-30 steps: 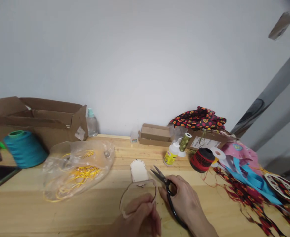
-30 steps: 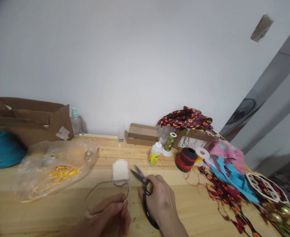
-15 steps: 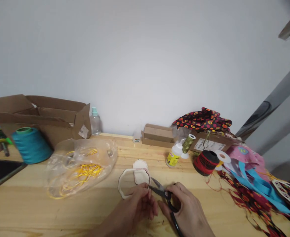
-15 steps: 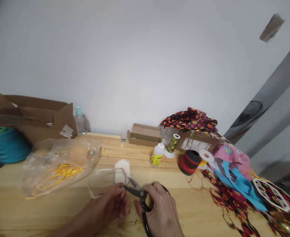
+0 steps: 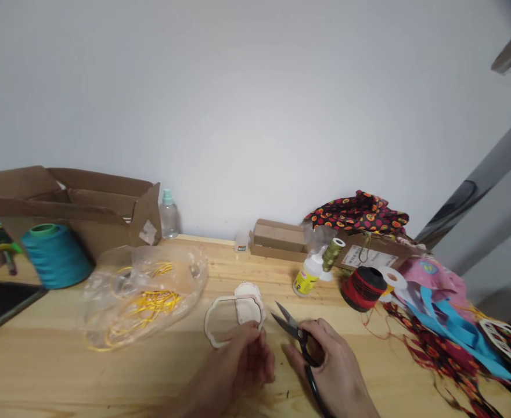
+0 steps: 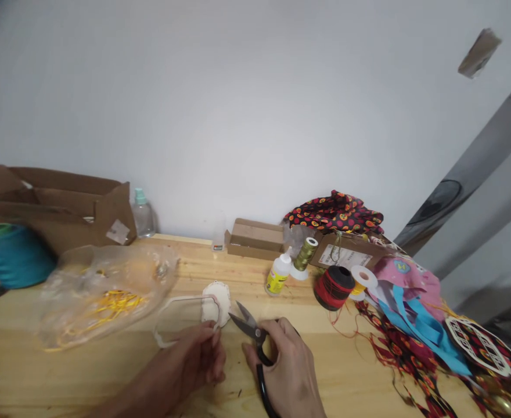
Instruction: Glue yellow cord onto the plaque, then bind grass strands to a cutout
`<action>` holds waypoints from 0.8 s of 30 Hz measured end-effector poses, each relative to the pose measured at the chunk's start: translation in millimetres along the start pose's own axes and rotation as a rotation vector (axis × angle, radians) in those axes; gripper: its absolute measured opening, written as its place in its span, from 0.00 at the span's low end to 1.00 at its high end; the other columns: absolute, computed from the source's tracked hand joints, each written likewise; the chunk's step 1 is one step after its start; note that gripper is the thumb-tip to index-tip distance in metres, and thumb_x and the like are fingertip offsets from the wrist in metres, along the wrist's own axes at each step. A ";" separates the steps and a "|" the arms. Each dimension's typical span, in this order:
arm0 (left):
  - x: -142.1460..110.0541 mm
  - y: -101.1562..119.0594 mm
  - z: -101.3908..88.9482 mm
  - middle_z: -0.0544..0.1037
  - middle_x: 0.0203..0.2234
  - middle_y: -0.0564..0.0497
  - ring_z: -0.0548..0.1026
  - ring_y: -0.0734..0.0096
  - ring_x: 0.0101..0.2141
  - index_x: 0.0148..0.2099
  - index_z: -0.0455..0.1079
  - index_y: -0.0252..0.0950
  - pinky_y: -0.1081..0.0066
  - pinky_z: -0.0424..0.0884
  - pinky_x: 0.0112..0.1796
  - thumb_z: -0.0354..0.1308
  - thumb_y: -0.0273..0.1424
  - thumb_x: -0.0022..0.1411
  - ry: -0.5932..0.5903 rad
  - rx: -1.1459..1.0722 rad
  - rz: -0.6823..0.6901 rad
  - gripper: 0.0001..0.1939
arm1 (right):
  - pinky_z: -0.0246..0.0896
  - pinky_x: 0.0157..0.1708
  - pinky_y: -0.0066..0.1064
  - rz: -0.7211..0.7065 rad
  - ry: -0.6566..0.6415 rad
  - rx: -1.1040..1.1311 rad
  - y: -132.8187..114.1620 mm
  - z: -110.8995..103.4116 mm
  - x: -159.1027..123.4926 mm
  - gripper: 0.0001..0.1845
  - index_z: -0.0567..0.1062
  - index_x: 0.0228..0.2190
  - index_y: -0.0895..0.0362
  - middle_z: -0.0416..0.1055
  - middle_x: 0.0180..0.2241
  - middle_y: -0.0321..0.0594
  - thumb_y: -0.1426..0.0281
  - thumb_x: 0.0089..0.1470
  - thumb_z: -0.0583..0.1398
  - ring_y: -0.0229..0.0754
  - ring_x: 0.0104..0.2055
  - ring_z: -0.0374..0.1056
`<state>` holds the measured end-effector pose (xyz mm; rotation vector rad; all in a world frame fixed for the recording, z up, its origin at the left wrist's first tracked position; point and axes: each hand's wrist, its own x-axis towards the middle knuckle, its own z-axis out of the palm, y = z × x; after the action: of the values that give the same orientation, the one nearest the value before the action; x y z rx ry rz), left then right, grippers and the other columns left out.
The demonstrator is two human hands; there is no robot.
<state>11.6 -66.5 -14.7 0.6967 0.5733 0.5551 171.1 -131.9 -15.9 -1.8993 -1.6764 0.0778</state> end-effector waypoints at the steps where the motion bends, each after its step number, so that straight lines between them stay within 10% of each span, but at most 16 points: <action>1: 0.1 1.5 -0.5 0.70 0.12 0.53 0.65 0.78 0.16 0.21 0.62 0.34 0.76 0.58 0.22 0.53 0.37 0.48 0.033 -0.006 0.022 0.12 | 0.59 0.24 0.26 -0.014 0.008 -0.007 0.5 -0.2 -0.9 0.06 0.69 0.30 0.53 0.65 0.26 0.36 0.67 0.45 0.57 0.38 0.26 0.64; 24: 1.3 12.3 -7.9 0.62 0.16 0.59 0.63 0.77 0.20 0.23 0.59 0.36 0.78 0.61 0.23 0.48 0.42 0.56 0.273 0.626 0.336 0.16 | 0.55 0.22 0.25 -0.244 0.154 -0.156 -0.8 -5.1 -4.4 0.11 0.72 0.30 0.52 0.65 0.24 0.36 0.74 0.39 0.58 0.39 0.27 0.63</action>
<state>4.0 -54.4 -11.2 1.3372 0.9091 0.8002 171.7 -137.9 -12.8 -1.7445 -1.8364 -0.2960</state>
